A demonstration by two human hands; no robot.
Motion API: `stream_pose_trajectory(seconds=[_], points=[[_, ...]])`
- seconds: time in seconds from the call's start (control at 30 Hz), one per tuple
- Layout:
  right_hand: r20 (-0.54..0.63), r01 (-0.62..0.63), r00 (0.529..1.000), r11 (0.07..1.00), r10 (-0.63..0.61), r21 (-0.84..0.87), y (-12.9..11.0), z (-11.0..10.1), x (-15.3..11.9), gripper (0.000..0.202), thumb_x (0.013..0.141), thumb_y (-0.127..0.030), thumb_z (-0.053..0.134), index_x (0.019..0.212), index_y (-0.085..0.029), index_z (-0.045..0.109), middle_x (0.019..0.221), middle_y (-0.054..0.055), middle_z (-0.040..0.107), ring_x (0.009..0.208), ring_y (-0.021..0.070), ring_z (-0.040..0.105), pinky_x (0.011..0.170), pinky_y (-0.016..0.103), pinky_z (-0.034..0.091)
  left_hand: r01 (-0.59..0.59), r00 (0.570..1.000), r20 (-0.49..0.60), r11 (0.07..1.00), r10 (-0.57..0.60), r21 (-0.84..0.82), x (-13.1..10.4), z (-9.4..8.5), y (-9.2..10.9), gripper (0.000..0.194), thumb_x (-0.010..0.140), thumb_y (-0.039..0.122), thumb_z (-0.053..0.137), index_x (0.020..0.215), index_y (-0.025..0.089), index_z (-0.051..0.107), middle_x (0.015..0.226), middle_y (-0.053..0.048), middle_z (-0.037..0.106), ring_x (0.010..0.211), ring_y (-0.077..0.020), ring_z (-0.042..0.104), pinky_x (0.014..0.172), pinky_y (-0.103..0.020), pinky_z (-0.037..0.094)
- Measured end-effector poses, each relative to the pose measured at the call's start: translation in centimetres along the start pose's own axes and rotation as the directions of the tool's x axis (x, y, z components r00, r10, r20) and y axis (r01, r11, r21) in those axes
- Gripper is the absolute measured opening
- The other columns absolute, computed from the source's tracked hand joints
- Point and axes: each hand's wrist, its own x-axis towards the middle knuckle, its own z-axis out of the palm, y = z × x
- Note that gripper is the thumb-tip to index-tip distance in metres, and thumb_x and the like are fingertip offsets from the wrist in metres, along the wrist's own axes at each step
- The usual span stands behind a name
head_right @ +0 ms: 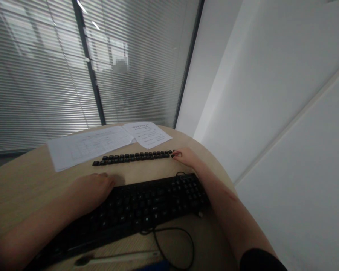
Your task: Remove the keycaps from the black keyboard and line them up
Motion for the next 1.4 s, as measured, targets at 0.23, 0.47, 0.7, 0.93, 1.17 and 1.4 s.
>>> stream_pose_trajectory(seconds=[0.23, 0.47, 0.7, 0.93, 1.17, 1.4], points=[[-0.018, -0.017, 1.0, 1.0, 0.017, -0.012, -0.9, 0.1, -0.1, 0.02, 0.087, -0.029, 0.069, 0.102, -0.02, 0.079, 0.093, 0.005, 0.077, 0.078, 0.0163, 0.066, 0.076, 0.028, 0.047, 0.001, 1.0, -0.023, 1.0, -0.001, 0.004, 0.0, 0.3, -0.1, 0.036, 0.091, 0.011, 0.037, 0.09, 0.011, 0.073, 0.092, -0.022, 0.072, 0.087, -0.0362, 0.07, 0.072, -0.046, 0.053], [-0.056, -0.019, 0.998, 1.0, 0.018, -0.008, -1.1, 0.4, -0.1, 0.019, 0.087, -0.028, 0.07, 0.101, -0.019, 0.078, 0.094, 0.006, 0.078, 0.08, 0.0173, 0.067, 0.078, 0.029, 0.048, 0.021, 1.0, -0.008, 1.0, -0.021, -0.016, -0.1, -0.1, 0.1, 0.033, 0.088, 0.011, 0.041, 0.088, 0.013, 0.074, 0.094, -0.02, 0.073, 0.089, -0.0335, 0.07, 0.077, -0.045, 0.053], [-0.042, -0.006, 0.999, 0.999, 0.004, -0.038, -1.0, 0.6, 0.1, 0.019, 0.088, -0.027, 0.07, 0.103, -0.02, 0.078, 0.1, 0.006, 0.078, 0.084, 0.0181, 0.068, 0.08, 0.029, 0.049, 0.005, 0.999, -0.04, 1.0, -0.005, -0.009, 0.1, 0.4, -0.1, 0.035, 0.09, 0.013, 0.039, 0.087, 0.012, 0.074, 0.09, -0.022, 0.072, 0.086, -0.0361, 0.07, 0.073, -0.046, 0.053], [-0.06, 0.006, 0.998, 0.999, -0.009, -0.049, -0.9, 0.4, 0.0, 0.018, 0.087, -0.025, 0.069, 0.101, -0.019, 0.078, 0.099, 0.006, 0.078, 0.086, 0.0192, 0.068, 0.081, 0.029, 0.048, 0.003, 1.0, -0.03, 1.0, -0.003, -0.004, 0.2, 0.5, -0.2, 0.037, 0.092, 0.018, 0.038, 0.088, 0.013, 0.074, 0.092, -0.022, 0.072, 0.087, -0.0382, 0.07, 0.072, -0.048, 0.053], [-0.07, 0.038, 0.997, 0.999, -0.04, -0.026, -0.7, 0.4, 0.0, 0.02, 0.086, -0.025, 0.07, 0.103, -0.016, 0.077, 0.098, 0.007, 0.077, 0.08, 0.0161, 0.065, 0.078, 0.027, 0.046, 0.013, 1.0, -0.001, 1.0, -0.013, 0.024, 0.1, 0.0, 0.0, 0.038, 0.091, 0.016, 0.037, 0.09, 0.012, 0.074, 0.096, -0.023, 0.072, 0.089, -0.0389, 0.07, 0.072, -0.048, 0.054], [-0.265, 0.029, 0.964, 0.996, -0.005, 0.087, -0.5, -2.0, 0.2, 0.03, 0.095, -0.036, 0.054, 0.092, -0.016, 0.076, 0.09, 0.009, 0.075, 0.077, 0.0183, 0.065, 0.076, 0.031, 0.047, 0.009, 1.0, 0.009, 0.998, -0.009, 0.06, 0.4, 0.2, 0.1, 0.037, 0.093, 0.014, 0.037, 0.093, 0.011, 0.075, 0.098, -0.022, 0.073, 0.091, -0.0377, 0.071, 0.075, -0.048, 0.055]])
